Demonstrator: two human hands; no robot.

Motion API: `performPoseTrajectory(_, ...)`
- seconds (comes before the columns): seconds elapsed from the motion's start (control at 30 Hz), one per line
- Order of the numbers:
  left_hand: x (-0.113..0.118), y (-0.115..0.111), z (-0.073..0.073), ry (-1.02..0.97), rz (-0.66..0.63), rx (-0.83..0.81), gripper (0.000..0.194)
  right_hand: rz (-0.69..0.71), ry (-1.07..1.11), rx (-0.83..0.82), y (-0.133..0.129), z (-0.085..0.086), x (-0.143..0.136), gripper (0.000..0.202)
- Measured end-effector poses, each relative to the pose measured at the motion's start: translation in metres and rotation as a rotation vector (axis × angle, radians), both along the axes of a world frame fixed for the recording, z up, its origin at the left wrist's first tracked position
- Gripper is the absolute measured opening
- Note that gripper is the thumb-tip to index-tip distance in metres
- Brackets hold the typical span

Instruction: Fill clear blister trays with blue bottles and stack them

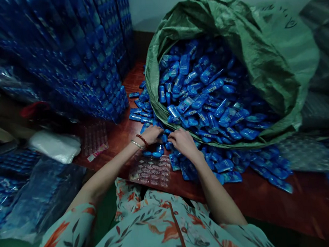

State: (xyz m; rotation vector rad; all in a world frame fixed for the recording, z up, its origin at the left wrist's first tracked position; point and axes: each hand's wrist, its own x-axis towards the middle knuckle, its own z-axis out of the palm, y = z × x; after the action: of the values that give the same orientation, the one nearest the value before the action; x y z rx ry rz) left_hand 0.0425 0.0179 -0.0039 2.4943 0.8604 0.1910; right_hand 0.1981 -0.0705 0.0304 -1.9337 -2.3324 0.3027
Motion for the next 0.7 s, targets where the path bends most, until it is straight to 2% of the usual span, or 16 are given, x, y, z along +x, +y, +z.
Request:
performPoseTrajectory(0.13,-0.030,-0.001,-0.008,-0.097,0.090,-0.031,0.024,-0.008,0.037,0.024,-0.013,-0.004,-0.003,0.017)
performPoseTrajectory(0.23,-0.062,-0.014,-0.007,-0.377,0.337,-0.140,0.040,0.095,0.058,0.037,-0.019,-0.010,-0.010,0.025)
performPoseTrajectory(0.33,-0.094,-0.041,0.000,-0.641,0.602,-0.239,0.050,0.236,0.001,0.055,-0.016,-0.016,-0.017,0.042)
performPoseTrajectory(0.43,-0.119,-0.079,0.009,-0.738,0.793,-0.316,0.043,0.368,-0.020,0.071,-0.009,-0.024,-0.021,0.044)
performPoseTrajectory(0.5,-0.126,-0.105,0.012,-0.769,0.909,-0.364,0.040,0.443,0.016,0.065,-0.003,-0.030,-0.023,0.039)
performPoseTrajectory(0.57,-0.124,-0.128,0.012,-0.788,0.988,-0.378,0.036,0.506,0.066,0.055,0.004,-0.033,-0.023,0.036)
performPoseTrajectory(0.7,-0.100,-0.155,0.008,-0.794,1.057,-0.356,0.032,0.540,0.127,0.047,0.015,-0.028,-0.012,0.032)
